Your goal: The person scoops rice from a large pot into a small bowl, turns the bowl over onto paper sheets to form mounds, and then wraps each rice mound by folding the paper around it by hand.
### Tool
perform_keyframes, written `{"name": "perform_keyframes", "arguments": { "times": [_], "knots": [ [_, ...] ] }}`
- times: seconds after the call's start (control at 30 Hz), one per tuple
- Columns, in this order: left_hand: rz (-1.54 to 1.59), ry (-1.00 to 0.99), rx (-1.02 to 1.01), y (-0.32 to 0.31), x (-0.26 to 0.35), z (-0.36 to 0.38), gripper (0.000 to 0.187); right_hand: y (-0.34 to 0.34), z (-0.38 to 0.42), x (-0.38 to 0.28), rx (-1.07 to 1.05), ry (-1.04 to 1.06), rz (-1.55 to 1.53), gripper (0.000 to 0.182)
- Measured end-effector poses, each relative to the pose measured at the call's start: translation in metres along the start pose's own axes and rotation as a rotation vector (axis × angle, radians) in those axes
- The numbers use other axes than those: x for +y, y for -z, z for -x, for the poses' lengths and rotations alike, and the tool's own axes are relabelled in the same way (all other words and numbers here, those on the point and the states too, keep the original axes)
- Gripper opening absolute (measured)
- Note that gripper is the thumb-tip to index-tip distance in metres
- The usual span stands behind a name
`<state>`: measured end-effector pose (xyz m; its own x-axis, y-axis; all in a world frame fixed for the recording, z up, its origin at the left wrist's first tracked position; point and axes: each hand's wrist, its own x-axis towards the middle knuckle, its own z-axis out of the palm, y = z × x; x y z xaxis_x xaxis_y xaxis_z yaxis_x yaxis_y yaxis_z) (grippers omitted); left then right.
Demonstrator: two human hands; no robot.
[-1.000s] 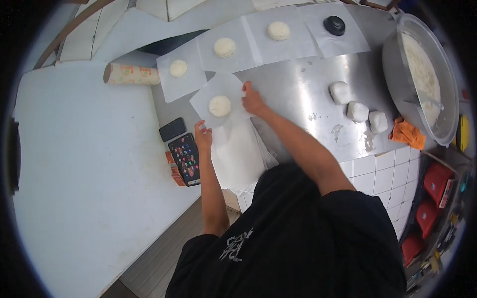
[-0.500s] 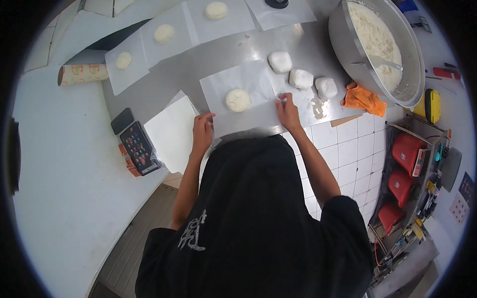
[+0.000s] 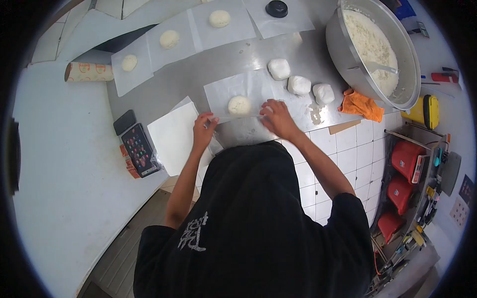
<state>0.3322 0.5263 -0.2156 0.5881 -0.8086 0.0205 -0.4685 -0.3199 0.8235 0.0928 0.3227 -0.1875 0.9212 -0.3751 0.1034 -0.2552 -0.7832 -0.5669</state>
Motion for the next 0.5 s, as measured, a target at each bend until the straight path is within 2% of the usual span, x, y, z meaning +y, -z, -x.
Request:
{"name": "perform_keyframes", "arguments": {
  "times": [0.03,0.07,0.1,0.13,0.17,0.2,0.3,0.37,0.4,0.47,0.5],
  "knots": [
    [0.044,0.153,-0.066,0.006,-0.004,-0.010,0.017,0.003,-0.017,0.009,0.024,-0.102,-0.148,0.019],
    [0.090,0.302,-0.132,0.010,-0.007,-0.020,0.022,0.008,-0.030,0.017,-0.010,-0.214,-0.295,0.020],
    [0.092,0.295,-0.127,0.009,-0.012,-0.026,0.022,0.013,-0.043,0.026,-0.042,-0.325,-0.441,0.022],
    [0.165,0.449,-0.149,0.007,-0.020,-0.031,0.026,0.011,-0.053,0.040,-0.037,-0.320,-0.437,0.022],
    [0.237,0.601,-0.173,0.006,-0.025,-0.034,0.031,0.005,-0.059,0.058,-0.150,-0.359,-0.422,0.024],
    [0.236,0.589,-0.172,0.007,-0.025,-0.038,0.031,-0.003,-0.061,0.070,-0.260,-0.397,-0.404,0.026],
    [0.353,0.635,-0.190,0.000,-0.022,-0.039,0.028,-0.022,-0.051,0.078,-0.323,-0.437,-0.365,0.027],
    [-0.291,0.280,0.073,-0.010,-0.025,-0.038,0.019,-0.025,-0.043,0.072,-0.324,-0.537,-0.382,0.026],
    [-0.288,0.281,0.077,-0.009,-0.011,-0.036,0.019,-0.021,-0.038,0.064,-0.295,-0.551,-0.385,0.026],
    [-0.397,-0.360,0.194,0.001,0.032,-0.033,0.020,-0.015,-0.040,0.060,-0.263,-0.566,-0.389,0.026],
    [-0.318,-0.506,-0.003,-0.011,0.022,-0.026,0.024,-0.013,-0.044,0.062,-0.304,-0.552,-0.360,0.026]
  ]
}}
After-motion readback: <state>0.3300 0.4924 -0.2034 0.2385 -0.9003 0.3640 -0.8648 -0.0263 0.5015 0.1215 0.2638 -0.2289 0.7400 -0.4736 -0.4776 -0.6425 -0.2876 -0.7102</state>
